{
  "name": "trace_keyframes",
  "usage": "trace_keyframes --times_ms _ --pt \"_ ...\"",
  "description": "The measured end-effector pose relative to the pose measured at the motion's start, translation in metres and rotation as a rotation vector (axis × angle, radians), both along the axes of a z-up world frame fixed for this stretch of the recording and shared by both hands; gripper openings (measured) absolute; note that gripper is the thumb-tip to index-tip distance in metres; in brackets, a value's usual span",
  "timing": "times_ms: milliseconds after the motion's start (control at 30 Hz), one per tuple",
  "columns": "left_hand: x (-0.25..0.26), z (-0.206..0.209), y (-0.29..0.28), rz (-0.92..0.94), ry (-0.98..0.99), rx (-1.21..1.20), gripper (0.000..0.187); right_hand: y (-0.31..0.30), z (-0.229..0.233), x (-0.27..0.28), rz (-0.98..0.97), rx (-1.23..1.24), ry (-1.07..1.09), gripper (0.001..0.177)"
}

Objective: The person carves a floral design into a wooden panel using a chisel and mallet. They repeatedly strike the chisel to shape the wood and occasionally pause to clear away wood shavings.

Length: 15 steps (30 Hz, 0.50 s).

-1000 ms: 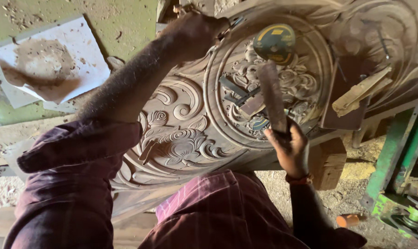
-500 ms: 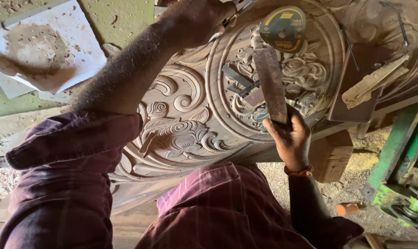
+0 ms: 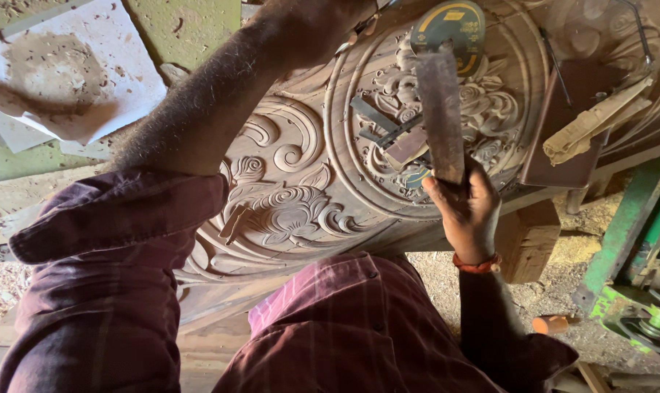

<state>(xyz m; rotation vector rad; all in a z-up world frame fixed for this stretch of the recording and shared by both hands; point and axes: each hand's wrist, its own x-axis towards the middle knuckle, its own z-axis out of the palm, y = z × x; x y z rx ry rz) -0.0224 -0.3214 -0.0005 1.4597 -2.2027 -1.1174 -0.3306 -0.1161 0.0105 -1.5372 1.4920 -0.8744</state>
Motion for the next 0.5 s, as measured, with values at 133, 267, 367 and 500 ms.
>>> trace_keyframes --times_ms 133,267,367,500 --pt "-0.001 -0.019 -0.005 -0.127 0.006 -0.436 0.017 -0.010 0.004 0.003 -0.008 0.001 -0.046 0.034" --pt "0.004 -0.044 -0.009 -0.237 0.064 -0.704 0.017 -0.015 0.004 0.006 0.031 -0.043 -0.039 0.028" --pt "0.004 -0.056 -0.011 -0.157 0.133 -0.560 0.016 -0.013 0.003 0.006 0.019 -0.028 -0.029 0.030" --pt "0.000 -0.063 -0.012 -0.139 0.108 -0.602 0.017 -0.016 -0.005 0.006 -0.002 -0.041 0.011 0.028"
